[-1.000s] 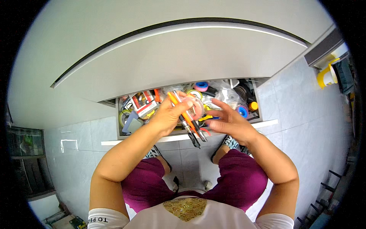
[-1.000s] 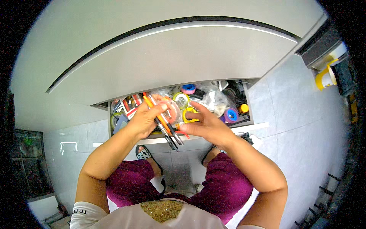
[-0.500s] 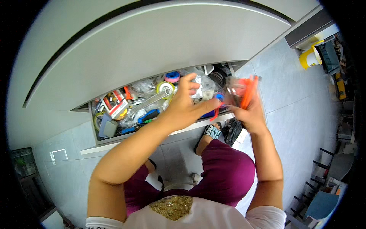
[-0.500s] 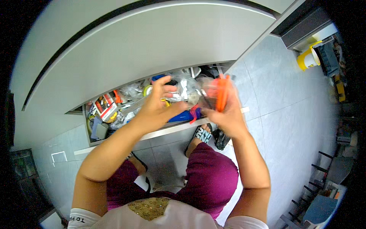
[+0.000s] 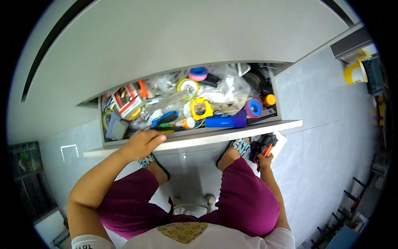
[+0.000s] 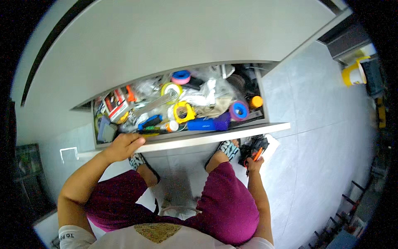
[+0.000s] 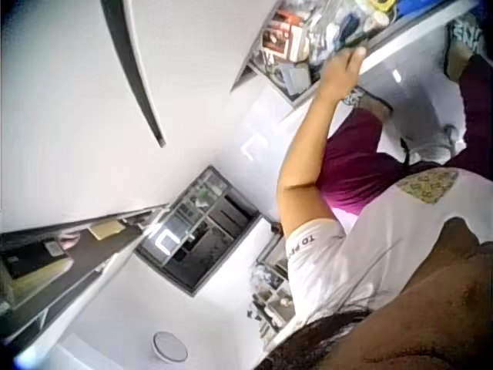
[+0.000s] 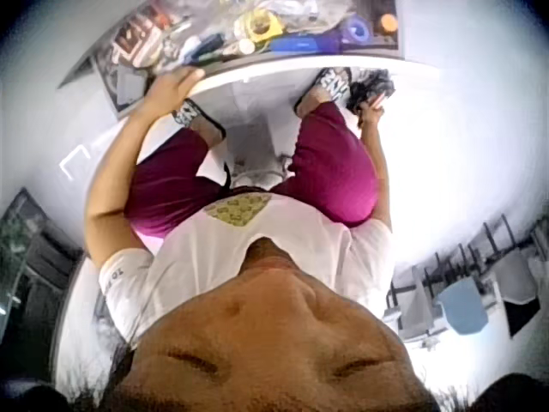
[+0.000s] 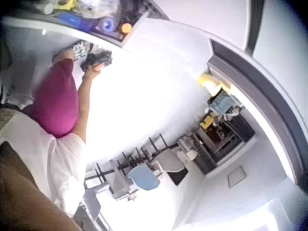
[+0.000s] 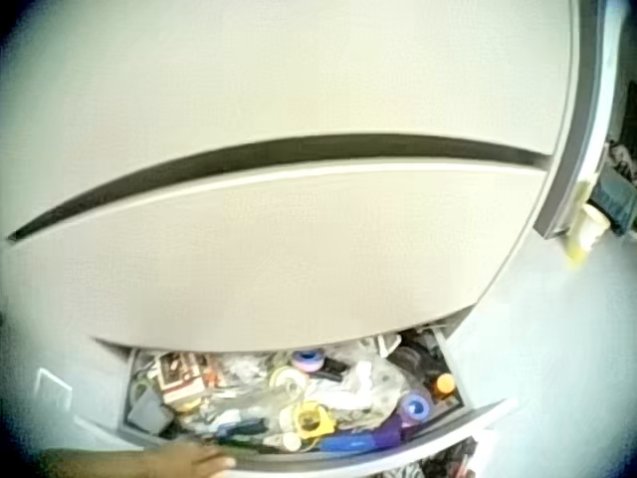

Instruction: The person wipes the exterior of a cabinet with a cloth and then opens a drawer to rearrange various items inside by hand, including tools, tape, and packaged components.

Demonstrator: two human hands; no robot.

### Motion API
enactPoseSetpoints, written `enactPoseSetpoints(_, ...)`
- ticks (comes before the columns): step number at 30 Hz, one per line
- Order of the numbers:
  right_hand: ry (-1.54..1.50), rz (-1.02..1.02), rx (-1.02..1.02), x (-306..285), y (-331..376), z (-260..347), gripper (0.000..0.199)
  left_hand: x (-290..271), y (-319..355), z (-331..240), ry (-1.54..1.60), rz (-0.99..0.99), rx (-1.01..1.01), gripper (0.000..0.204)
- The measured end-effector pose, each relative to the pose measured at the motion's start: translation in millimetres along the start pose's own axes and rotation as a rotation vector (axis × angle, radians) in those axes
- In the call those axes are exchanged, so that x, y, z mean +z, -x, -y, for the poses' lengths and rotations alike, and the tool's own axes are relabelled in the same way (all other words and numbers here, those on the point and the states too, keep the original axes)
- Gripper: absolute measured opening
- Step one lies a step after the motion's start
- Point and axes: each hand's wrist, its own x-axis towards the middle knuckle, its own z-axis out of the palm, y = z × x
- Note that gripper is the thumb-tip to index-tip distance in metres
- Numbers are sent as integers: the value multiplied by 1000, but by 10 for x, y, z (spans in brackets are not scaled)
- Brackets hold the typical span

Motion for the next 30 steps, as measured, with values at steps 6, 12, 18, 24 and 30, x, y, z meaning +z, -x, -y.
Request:
enactPoseSetpoints(6, 939, -76, -294, -201, -10, 529, 105, 69, 264, 92, -135, -117, 18, 44)
enactPoseSetpoints(12, 411, 188, -1345, 122, 1840, 3001, 12, -299, 111, 272, -57, -40, -63, 41)
enactPoseSetpoints(18, 759, 899, -1396, 1755, 2212, 3729, 25, -199, -434, 679, -446, 122, -88, 117)
enactPoseSetpoints(24, 1613, 892, -1537, 2713, 1961, 3379, 90, -172, -729, 740, -462, 161, -32, 136)
enactPoseSetpoints(30, 1526, 853, -1471, 2884, 2133, 3366, 103, -73, -594, 1100, -397, 5, 98, 107)
